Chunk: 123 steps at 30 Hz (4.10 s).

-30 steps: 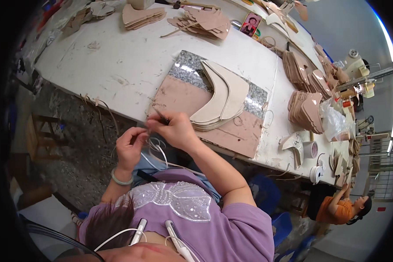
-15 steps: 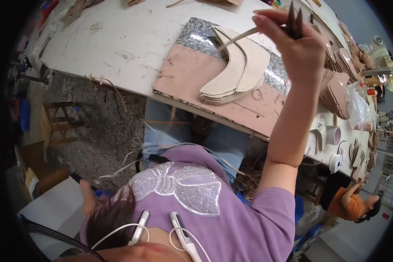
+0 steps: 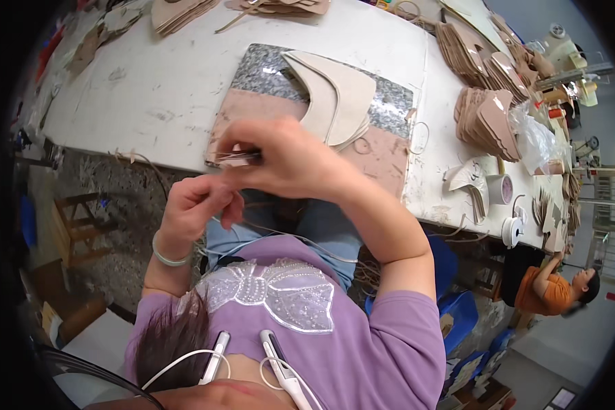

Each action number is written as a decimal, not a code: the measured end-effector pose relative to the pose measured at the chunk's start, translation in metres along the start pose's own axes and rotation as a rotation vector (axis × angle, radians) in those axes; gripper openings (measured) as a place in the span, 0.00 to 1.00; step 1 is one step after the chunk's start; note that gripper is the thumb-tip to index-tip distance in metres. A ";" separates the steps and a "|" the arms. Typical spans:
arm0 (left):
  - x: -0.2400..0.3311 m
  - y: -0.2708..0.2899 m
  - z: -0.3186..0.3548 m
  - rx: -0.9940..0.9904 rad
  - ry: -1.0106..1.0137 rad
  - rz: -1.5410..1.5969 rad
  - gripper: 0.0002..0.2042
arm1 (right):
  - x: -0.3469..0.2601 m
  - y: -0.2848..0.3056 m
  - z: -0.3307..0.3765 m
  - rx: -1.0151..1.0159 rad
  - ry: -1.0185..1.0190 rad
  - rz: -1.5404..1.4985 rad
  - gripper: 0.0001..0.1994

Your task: The person applies adhesive strips along the curved edges of shoe components by hand, presses them into place, and trims the excess strip using snips.

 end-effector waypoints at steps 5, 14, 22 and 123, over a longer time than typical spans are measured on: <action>-0.002 -0.004 -0.027 0.082 0.105 -0.041 0.12 | 0.118 0.088 -0.028 0.127 -0.216 0.122 0.19; -0.001 0.010 -0.064 0.406 0.044 0.274 0.13 | 0.171 0.104 -0.080 0.031 -0.186 0.769 0.23; 0.001 -0.002 -0.085 0.438 -0.087 0.350 0.15 | 0.029 0.102 -0.063 -0.129 -0.319 0.195 0.12; -0.024 -0.040 -0.051 0.286 -0.135 0.432 0.20 | 0.018 -0.001 0.025 0.549 -0.699 -0.713 0.07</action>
Point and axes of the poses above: each hand's wrist, its own z-axis away from the middle knuckle, its own y-axis out of the back of the hand, x = y × z, the point moved 1 cm from there along -z, towards the middle knuckle, and after that the axes turned 10 degrees about x, right-handed, at the moved point
